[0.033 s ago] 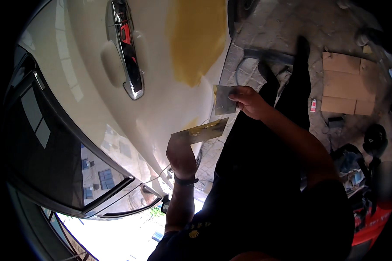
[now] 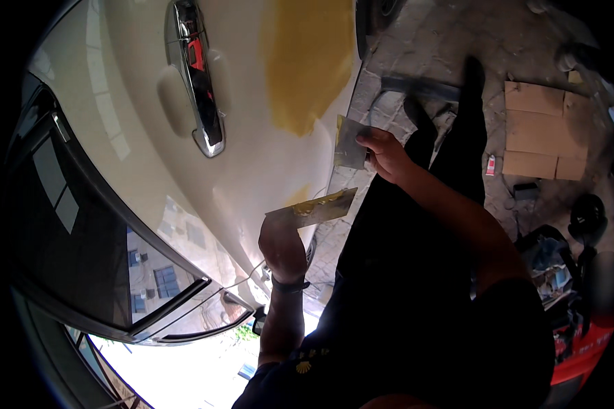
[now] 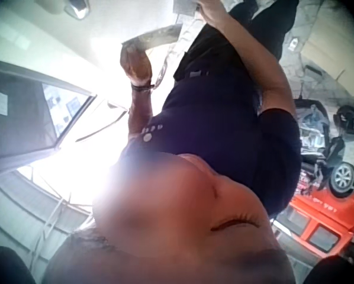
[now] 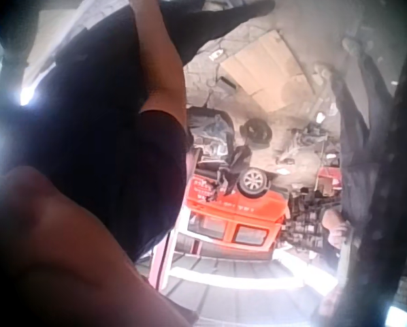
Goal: The person applies a yellow paste to a white car door using a putty knife, spreading it evenly over a specific area. They repeatedly scrape the knife to remove excess material and continue smoothing the paste across the surface.
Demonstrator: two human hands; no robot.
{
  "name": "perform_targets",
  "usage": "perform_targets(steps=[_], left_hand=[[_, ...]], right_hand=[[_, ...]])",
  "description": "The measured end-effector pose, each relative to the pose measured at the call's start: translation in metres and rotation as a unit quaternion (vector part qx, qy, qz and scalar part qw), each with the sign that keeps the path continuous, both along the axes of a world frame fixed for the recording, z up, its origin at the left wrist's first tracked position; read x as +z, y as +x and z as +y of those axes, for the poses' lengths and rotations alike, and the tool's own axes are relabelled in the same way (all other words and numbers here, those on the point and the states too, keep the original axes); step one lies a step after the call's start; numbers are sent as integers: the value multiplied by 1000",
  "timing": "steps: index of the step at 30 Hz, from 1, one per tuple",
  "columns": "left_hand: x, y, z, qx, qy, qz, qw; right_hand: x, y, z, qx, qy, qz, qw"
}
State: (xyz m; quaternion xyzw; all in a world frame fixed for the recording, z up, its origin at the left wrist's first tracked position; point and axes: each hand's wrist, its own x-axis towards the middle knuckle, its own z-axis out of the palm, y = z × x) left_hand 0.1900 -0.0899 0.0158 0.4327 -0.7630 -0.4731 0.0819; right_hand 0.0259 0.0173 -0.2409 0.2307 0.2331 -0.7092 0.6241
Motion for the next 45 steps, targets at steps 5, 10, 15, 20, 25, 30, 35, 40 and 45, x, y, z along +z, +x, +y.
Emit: perform_targets(steps=[5,10,15,20,25,30,35,40,45], left_hand=[[20,6,8,-26,-54,-57,997],[16,-5,21,-9,-97,-41,994],[-4,-8,21,16,8,-32,999],[-16,1,23,44,48,-6,998],[-19,3,27,54,66,11,996],[-11,-3,25,30,51,7,998],[-1,-7,32,49,88,1,995],[4,-10,40,69,112,50,990],[6,-4,36,-8,-49,-46,998]], right_hand=[[-80,31,-75,-121,322,154,926],[-147,-22,-93,-227,344,172,895],[-160,-32,-110,-241,288,175,910],[-131,-9,-114,-238,197,103,945],[-75,34,-109,-178,170,118,962],[-35,62,-115,-182,151,59,970],[-4,78,-115,-167,151,4,974],[26,83,-107,-124,120,-59,983],[51,75,-94,-94,72,-14,993]])
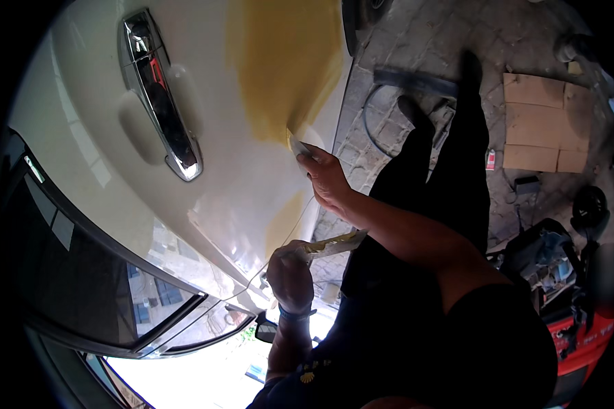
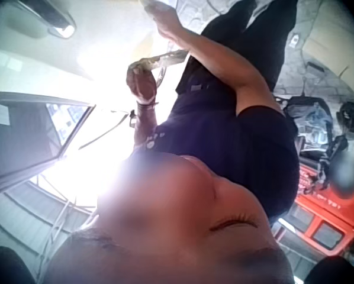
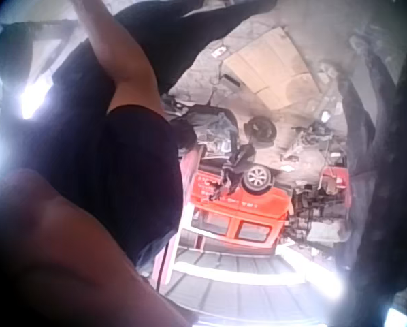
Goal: The person applies a yellow paste to a white car door using a putty knife, spreading it evenly over a specific area. They repeatedly scrape the knife to remove excess material and continue smoothing the paste across the surface.
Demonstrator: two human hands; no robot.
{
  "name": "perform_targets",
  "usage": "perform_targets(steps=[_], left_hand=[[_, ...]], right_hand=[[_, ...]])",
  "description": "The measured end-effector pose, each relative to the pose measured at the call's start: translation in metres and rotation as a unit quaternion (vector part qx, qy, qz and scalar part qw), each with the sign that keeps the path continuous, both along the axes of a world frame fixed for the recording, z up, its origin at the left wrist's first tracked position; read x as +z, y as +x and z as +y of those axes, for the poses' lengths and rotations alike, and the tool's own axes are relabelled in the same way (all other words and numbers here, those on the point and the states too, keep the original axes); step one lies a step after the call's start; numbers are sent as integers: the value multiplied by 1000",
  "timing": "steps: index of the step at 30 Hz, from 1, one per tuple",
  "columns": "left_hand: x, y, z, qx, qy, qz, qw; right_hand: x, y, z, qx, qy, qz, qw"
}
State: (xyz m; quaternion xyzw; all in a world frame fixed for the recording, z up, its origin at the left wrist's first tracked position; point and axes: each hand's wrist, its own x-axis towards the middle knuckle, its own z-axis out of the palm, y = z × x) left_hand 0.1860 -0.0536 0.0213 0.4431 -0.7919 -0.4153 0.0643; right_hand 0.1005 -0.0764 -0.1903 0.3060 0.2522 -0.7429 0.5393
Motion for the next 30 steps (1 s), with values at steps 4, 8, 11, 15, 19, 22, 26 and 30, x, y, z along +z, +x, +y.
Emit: perform_targets(steps=[4,8,11,15,19,22,26,30], left_hand=[[2,20,-30,-42,-94,-111,988],[-2,20,-43,15,-45,-78,996],[-13,7,-30,51,-70,-4,996],[-5,-26,-43,-183,-313,-121,924],[-8,-31,-32,-99,-146,-57,983],[-11,-19,-21,-73,-120,-72,987],[-13,-3,-13,29,-27,-25,999],[-7,8,-12,117,140,74,980]], right_hand=[[11,-42,49,20,-192,58,980],[49,-122,116,176,-326,311,875],[6,-136,135,289,-328,286,853],[-123,-120,104,231,43,167,958],[-193,-111,41,-21,142,160,977],[-199,-105,4,-104,131,98,981],[-166,-87,-31,-145,132,68,978],[-85,-50,-33,-134,85,39,987]])
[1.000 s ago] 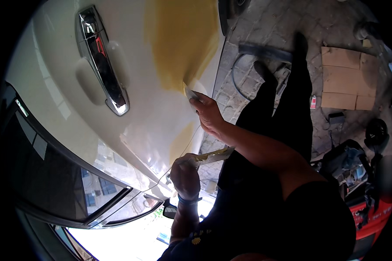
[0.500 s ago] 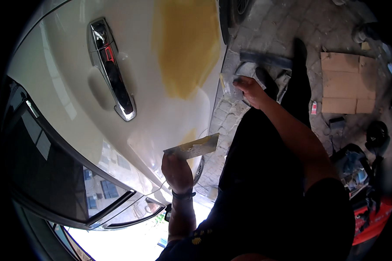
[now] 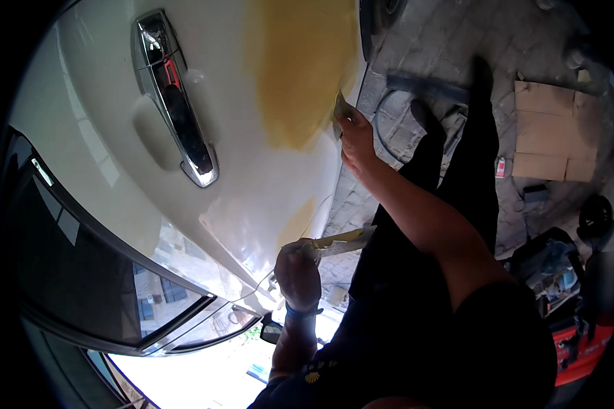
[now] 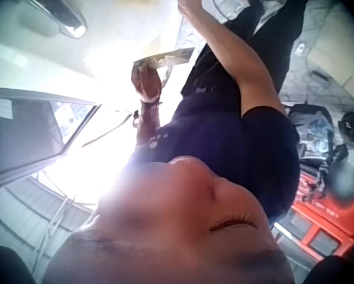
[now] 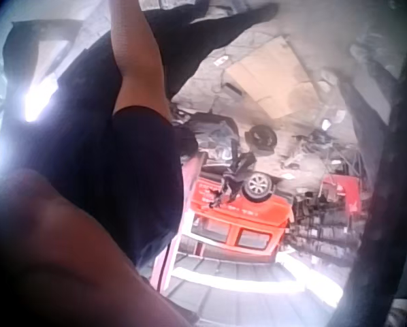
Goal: The person applies a yellow paste to a white car door using a putty knife, spreading it evenly over a specific area. They repeatedly scrape the knife to remove excess material and continue smoothing the paste across the surface.
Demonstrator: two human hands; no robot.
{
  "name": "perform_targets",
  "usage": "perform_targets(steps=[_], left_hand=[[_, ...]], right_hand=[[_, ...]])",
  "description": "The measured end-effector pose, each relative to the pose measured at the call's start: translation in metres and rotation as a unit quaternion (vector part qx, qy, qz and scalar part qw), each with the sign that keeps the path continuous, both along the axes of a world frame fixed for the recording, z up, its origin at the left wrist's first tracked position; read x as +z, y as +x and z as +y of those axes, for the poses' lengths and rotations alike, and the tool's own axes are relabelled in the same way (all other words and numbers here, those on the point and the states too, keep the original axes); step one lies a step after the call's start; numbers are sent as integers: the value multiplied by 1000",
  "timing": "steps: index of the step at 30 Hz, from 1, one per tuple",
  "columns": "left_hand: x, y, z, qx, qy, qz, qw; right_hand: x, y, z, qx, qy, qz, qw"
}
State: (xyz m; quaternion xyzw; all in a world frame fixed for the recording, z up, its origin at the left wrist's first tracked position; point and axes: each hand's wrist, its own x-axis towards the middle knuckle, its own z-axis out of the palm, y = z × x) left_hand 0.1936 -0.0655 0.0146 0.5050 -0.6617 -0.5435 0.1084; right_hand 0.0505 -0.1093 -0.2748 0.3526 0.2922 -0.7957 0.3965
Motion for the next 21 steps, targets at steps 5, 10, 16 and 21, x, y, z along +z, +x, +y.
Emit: perform_targets(steps=[5,10,16,21], left_hand=[[6,-9,-8,8,15,41,999],[18,-16,-9,31,-19,91,995],[22,6,-29,-40,-103,-18,994],[10,17,-42,-90,-91,-61,990]], right_hand=[[96,21,-9,26,24,-14,999],[171,30,-3,68,-18,41,997],[167,-9,72,328,-180,269,888],[160,-83,150,223,-386,185,876]])
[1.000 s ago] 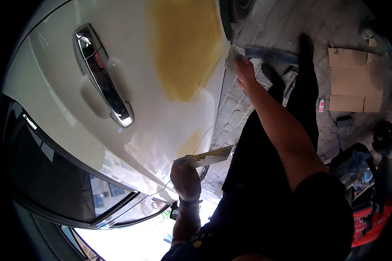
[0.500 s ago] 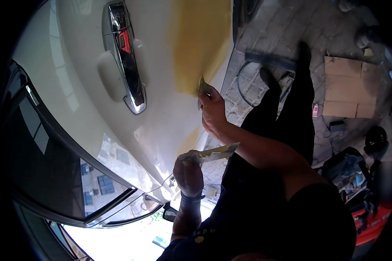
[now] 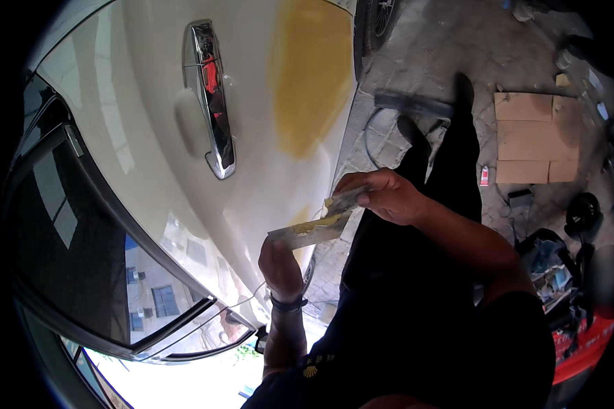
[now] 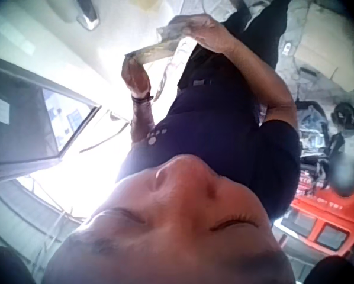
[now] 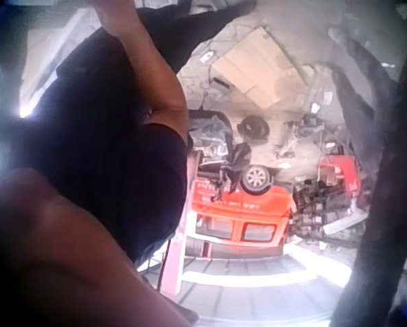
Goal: The person applies a yellow paste to a white car door using a putty knife, spreading it evenly over a specific area. They repeatedly scrape the knife to remove excess material and continue smoothing the paste across the surface.
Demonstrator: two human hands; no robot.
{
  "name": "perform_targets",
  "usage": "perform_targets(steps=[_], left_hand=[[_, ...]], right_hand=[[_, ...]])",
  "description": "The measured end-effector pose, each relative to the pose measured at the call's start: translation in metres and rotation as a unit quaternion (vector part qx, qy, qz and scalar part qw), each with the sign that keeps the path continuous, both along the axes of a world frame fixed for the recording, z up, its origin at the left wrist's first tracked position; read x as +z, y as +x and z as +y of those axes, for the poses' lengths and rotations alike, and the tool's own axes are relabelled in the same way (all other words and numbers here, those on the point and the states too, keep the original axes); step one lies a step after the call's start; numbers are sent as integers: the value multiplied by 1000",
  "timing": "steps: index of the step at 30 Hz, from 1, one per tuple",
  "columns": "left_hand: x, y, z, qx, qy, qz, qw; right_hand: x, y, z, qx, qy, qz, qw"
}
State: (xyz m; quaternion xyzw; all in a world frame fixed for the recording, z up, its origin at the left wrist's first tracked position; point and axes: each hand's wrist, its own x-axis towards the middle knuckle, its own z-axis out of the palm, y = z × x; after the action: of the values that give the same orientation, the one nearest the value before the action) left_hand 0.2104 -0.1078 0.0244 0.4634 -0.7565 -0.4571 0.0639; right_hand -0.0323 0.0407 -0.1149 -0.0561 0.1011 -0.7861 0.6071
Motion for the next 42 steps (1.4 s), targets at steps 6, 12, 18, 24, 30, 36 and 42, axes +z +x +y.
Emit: perform_targets(steps=[6,12,18,24,30,36,42], left_hand=[[0,-41,7,61,-19,39,997],[-8,-51,18,-43,-41,0,998],[-23,-58,37,-200,-182,-71,960],[-46,-52,44,-164,-118,-73,977],[-50,-51,38,-220,-97,-82,967],[-55,-54,26,-95,-19,-87,992],[-58,-118,28,5,178,61,982]], right_hand=[[-105,-39,0,188,217,226,931],[-298,9,-65,-184,519,-8,835],[-389,72,-124,-160,457,-202,852],[-376,83,-151,-167,405,-250,863],[-249,95,-133,-175,434,-112,876],[-159,122,-105,-24,420,52,906],[-115,0,-1,-103,224,-101,964]])
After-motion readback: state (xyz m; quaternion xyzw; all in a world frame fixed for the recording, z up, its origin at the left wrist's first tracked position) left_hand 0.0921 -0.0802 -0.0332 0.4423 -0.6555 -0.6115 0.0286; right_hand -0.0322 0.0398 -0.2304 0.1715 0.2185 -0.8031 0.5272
